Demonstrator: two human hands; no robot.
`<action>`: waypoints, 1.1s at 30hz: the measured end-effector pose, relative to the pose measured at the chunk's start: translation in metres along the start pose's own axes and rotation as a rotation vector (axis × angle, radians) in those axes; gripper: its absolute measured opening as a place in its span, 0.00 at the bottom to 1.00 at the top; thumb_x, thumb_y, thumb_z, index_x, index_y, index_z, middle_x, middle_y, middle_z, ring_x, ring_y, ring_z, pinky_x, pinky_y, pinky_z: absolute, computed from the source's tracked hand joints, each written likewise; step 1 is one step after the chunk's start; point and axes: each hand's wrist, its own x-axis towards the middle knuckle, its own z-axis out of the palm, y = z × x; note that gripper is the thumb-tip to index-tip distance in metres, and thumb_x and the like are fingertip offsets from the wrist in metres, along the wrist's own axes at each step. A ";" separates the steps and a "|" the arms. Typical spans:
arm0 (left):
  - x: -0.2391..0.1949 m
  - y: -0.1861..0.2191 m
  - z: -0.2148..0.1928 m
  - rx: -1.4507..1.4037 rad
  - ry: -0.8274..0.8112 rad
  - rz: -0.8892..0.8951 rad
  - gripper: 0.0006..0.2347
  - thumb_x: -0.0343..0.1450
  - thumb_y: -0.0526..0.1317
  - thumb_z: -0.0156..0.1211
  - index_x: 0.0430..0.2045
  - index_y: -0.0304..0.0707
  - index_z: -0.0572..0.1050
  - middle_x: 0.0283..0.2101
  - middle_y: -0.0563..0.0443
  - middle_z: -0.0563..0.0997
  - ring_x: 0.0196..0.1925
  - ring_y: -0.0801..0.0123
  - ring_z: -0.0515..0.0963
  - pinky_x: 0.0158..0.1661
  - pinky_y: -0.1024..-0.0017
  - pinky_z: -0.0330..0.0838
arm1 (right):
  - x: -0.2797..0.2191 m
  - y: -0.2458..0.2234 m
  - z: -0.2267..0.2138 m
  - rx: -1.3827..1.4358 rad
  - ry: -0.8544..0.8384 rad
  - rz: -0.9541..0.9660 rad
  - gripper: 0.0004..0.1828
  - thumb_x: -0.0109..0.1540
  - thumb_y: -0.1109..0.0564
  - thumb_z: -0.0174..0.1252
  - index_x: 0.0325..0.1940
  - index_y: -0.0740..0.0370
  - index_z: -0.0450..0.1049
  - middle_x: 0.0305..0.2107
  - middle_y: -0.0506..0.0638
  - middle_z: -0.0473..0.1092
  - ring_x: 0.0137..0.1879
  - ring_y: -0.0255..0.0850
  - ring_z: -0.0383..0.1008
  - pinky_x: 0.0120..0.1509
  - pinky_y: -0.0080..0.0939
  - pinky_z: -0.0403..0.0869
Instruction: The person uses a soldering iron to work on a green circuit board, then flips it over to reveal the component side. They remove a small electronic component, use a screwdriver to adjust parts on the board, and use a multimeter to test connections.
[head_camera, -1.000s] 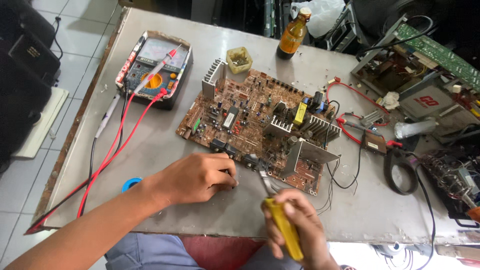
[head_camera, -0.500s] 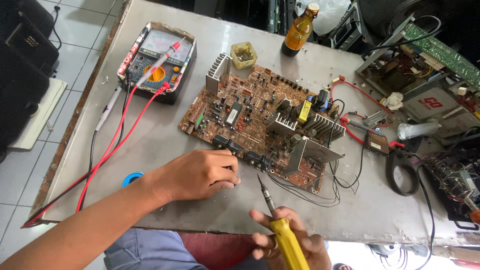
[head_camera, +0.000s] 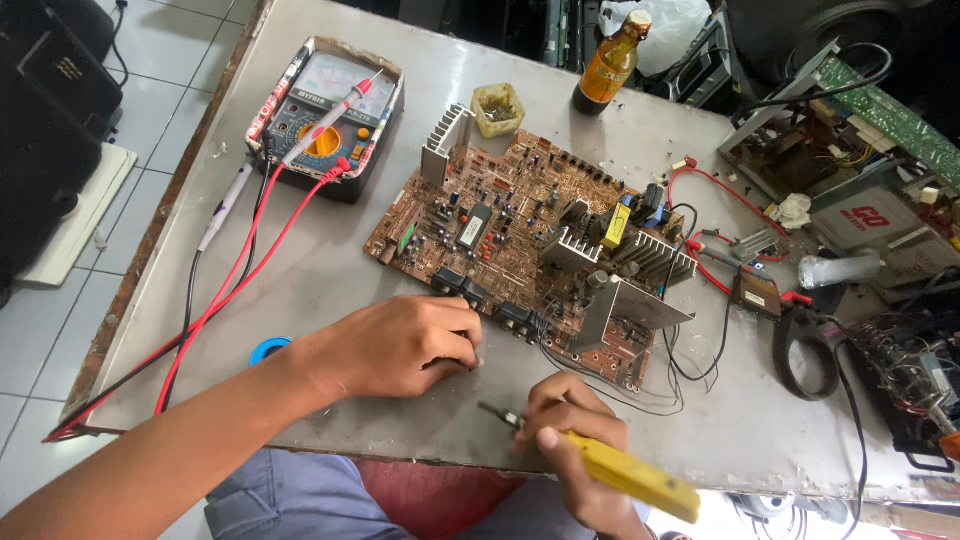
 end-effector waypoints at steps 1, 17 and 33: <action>0.000 -0.001 0.000 0.008 -0.004 0.009 0.02 0.74 0.32 0.65 0.32 0.37 0.84 0.37 0.54 0.80 0.42 0.59 0.81 0.36 0.60 0.74 | 0.005 -0.006 -0.001 -0.187 -0.066 -0.014 0.20 0.70 0.48 0.55 0.33 0.59 0.86 0.33 0.52 0.75 0.39 0.39 0.77 0.47 0.35 0.75; 0.000 -0.002 0.002 0.129 -0.011 0.046 0.05 0.74 0.31 0.61 0.28 0.38 0.78 0.36 0.52 0.76 0.38 0.56 0.76 0.30 0.55 0.70 | 0.006 0.026 0.009 -0.312 0.098 0.056 0.07 0.58 0.63 0.73 0.33 0.58 0.80 0.31 0.50 0.83 0.37 0.36 0.85 0.44 0.32 0.80; 0.001 -0.002 0.004 0.117 -0.010 0.058 0.04 0.72 0.30 0.62 0.30 0.38 0.82 0.37 0.52 0.77 0.40 0.56 0.78 0.32 0.56 0.71 | 0.011 0.013 0.015 -0.378 0.018 -0.101 0.09 0.60 0.65 0.67 0.30 0.59 0.73 0.28 0.52 0.78 0.39 0.40 0.87 0.47 0.33 0.82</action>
